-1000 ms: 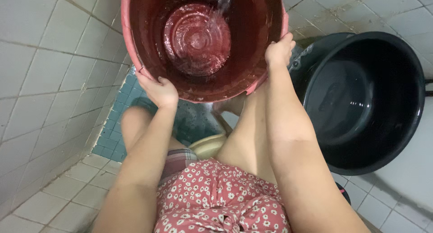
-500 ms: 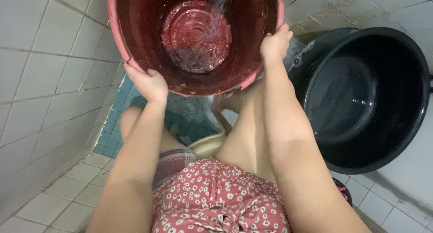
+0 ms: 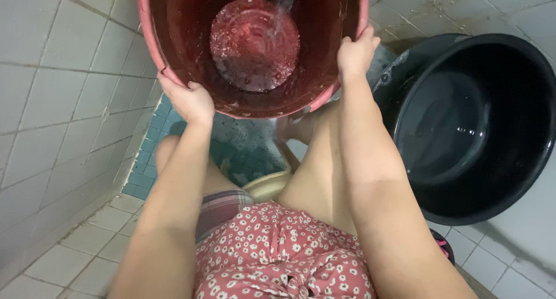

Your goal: The person washes a white cloth by hand in a black basin filled with soapy water. They then rinse the cloth using water from a red bucket, transferring water with a red scoop. Finally, the person refills the red bucket with tap water and pours it into the black basin.

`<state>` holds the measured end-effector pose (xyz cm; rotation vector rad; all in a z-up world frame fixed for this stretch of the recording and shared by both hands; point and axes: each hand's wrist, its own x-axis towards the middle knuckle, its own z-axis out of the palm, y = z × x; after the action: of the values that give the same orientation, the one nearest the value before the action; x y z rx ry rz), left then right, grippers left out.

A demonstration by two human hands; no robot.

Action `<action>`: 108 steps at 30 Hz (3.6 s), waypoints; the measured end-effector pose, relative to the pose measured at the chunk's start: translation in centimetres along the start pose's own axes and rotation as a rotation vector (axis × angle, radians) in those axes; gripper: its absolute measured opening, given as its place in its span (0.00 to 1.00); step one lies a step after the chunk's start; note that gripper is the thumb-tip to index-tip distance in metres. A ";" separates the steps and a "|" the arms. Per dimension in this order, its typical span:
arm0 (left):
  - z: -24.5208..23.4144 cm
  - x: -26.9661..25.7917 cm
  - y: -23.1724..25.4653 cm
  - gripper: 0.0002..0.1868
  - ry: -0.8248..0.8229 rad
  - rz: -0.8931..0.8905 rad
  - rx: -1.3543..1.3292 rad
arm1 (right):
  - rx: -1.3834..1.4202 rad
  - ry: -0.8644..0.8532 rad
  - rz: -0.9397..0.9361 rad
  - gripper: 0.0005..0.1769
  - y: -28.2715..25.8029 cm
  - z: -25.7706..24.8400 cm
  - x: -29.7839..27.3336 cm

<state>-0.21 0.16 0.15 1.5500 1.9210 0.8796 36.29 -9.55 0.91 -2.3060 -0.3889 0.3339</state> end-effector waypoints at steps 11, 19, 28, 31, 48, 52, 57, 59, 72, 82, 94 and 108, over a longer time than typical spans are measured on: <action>0.8 0.0 -1.3 0.41 0.015 0.017 -0.012 | 0.048 0.050 -0.035 0.32 0.1 0.1 0.1; 0.7 -0.1 -1.4 0.41 0.022 0.050 -0.017 | 0.082 0.060 -0.011 0.26 0.0 0.1 0.0; 1.0 -1.8 0.9 0.41 -0.005 -0.048 -0.031 | -0.285 0.188 -0.221 0.30 -2.0 -1.2 -0.9; 0.9 -1.2 1.1 0.42 0.036 0.007 0.028 | -0.349 0.287 -0.576 0.22 -2.9 0.6 -1.5; -1.0 0.3 5.5 0.50 0.043 0.084 0.138 | 1.673 -0.680 0.404 0.10 -12.0 14.6 12.5; -1.9 0.3 7.5 0.53 -0.121 0.226 0.454 | 1.481 -0.797 0.010 0.14 -14.1 15.1 8.6; -1.9 2.4 8.7 0.45 -0.310 0.491 0.564 | 0.983 -1.241 0.124 0.12 -18.0 14.5 -4.5; -2.0 4.7 8.1 0.40 -0.364 0.570 0.523 | 1.045 -1.145 0.204 0.13 -17.6 14.7 -4.6; -1.4 8.6 5.8 0.31 -0.236 0.719 0.522 | 1.674 -0.814 0.381 0.19 -13.4 17.4 13.5; -1.3 8.5 6.5 0.30 -0.206 0.799 0.571 | 0.962 -1.141 0.247 0.20 -19.2 13.2 2.8; -1.8 8.6 6.4 0.30 -0.255 0.779 0.424 | 1.614 -0.460 0.603 0.14 -13.8 13.3 10.7; -1.9 7.8 4.5 0.36 0.002 0.490 0.320 | -0.260 0.111 -0.406 0.28 -4.6 -0.8 4.2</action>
<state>-0.40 8.03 4.87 2.2719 1.7721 0.7839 39.59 -5.45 4.26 -2.4078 -0.8695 -0.0500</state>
